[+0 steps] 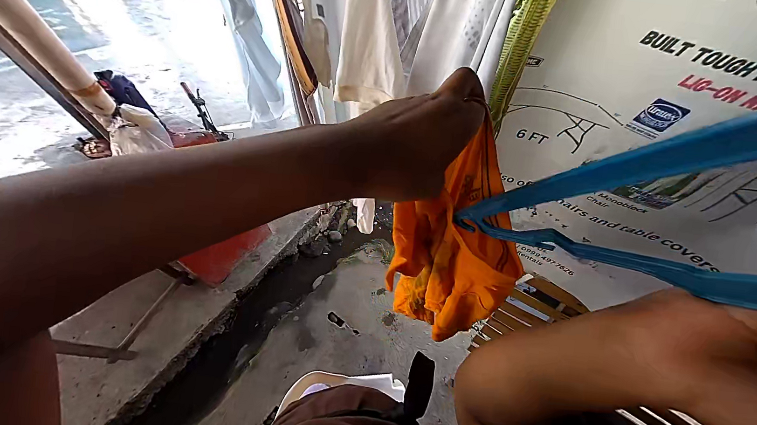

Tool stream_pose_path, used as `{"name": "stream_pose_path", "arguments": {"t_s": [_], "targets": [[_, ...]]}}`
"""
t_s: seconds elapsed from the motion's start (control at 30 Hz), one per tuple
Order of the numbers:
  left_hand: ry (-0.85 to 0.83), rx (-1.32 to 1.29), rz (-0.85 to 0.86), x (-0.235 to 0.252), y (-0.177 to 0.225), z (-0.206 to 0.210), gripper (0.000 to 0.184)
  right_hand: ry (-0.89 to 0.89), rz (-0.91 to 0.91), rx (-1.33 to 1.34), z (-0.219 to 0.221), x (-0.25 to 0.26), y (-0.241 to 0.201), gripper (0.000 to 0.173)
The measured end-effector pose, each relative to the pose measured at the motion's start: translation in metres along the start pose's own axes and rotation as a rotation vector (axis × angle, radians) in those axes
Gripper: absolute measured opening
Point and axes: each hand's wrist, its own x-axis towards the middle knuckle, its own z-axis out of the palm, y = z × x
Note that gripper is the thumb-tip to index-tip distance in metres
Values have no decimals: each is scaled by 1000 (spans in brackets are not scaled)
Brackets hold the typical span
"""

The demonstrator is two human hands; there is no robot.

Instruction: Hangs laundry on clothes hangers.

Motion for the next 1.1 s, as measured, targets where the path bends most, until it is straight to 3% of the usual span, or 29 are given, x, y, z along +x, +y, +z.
{"name": "stream_pose_path", "arguments": {"t_s": [0.13,0.3,0.47,0.63,0.8,0.93,1.1], "targets": [[45,14,73,0,-3,-1,47,-256,60,167,10,-26,30,39],[194,-170,112,-5,-26,-6,30,-379,251,191,-23,-30,54,22],[282,-345,-55,-13,-43,-30,31,-526,394,58,-55,-37,56,15],[206,-2,-54,-17,-66,-16,43,-811,531,-278,-46,-38,49,10],[49,180,-69,-18,-34,3,54,-1111,611,-662,-33,-70,68,13],[13,153,32,-21,-46,19,47,-1048,603,-445,-10,-68,71,6],[12,-84,299,-34,-77,56,29,-930,634,-256,26,-58,65,13]]}}
